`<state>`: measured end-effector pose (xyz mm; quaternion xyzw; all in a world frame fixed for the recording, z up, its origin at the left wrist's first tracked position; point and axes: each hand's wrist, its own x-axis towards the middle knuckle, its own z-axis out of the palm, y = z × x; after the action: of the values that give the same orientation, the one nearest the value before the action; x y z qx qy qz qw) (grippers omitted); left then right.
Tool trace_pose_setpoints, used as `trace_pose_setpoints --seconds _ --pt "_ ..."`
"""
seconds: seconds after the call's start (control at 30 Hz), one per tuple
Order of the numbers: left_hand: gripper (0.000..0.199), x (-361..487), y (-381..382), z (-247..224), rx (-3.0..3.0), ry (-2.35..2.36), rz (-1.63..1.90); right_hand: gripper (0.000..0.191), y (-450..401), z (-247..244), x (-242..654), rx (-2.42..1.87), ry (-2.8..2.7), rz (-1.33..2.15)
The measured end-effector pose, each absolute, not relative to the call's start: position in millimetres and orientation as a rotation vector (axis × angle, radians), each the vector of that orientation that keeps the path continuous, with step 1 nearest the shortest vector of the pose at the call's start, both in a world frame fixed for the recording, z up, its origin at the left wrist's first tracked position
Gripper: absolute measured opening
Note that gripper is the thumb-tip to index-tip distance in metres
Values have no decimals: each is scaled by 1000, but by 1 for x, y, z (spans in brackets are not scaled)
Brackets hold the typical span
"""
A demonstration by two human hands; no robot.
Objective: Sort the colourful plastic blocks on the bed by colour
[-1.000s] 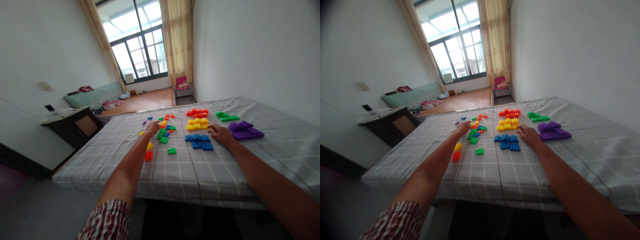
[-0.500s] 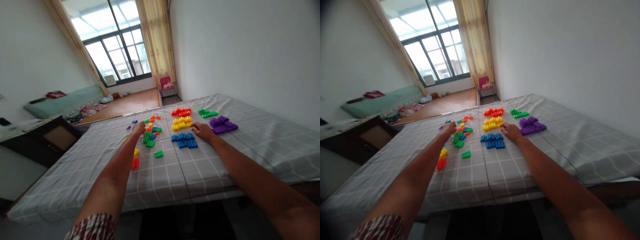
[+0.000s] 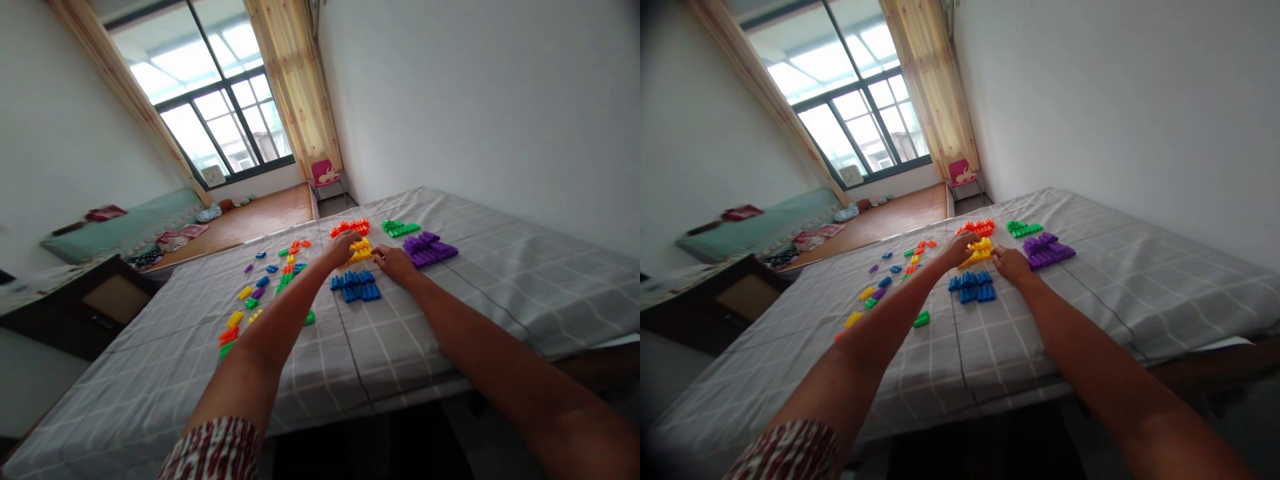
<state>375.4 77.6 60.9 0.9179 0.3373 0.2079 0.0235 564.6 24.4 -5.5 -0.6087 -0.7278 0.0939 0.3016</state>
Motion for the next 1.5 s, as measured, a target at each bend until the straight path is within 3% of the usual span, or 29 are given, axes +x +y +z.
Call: trace_pose_setpoints --seconds 0.5,0.63,0.8,1.1,1.37,1.5 --pt "26 394 93 42 2908 1070 338 28 24 1 563 -1606 -1945 220" --pt "28 384 84 52 2891 1154 430 26 23 -1 560 -1573 -2027 243" --pt "29 311 41 77 2762 1351 713 26 20 -2 560 -1544 -2074 292" --pt "29 121 -84 84 2144 2029 415 26 22 -10 566 -1523 -2097 260" --pt "51 114 -111 69 2099 1969 224 28 18 -13 570 -1534 -2080 241" --pt "45 135 -86 55 2182 1949 162 28 15 -12 571 -1537 -2075 234"
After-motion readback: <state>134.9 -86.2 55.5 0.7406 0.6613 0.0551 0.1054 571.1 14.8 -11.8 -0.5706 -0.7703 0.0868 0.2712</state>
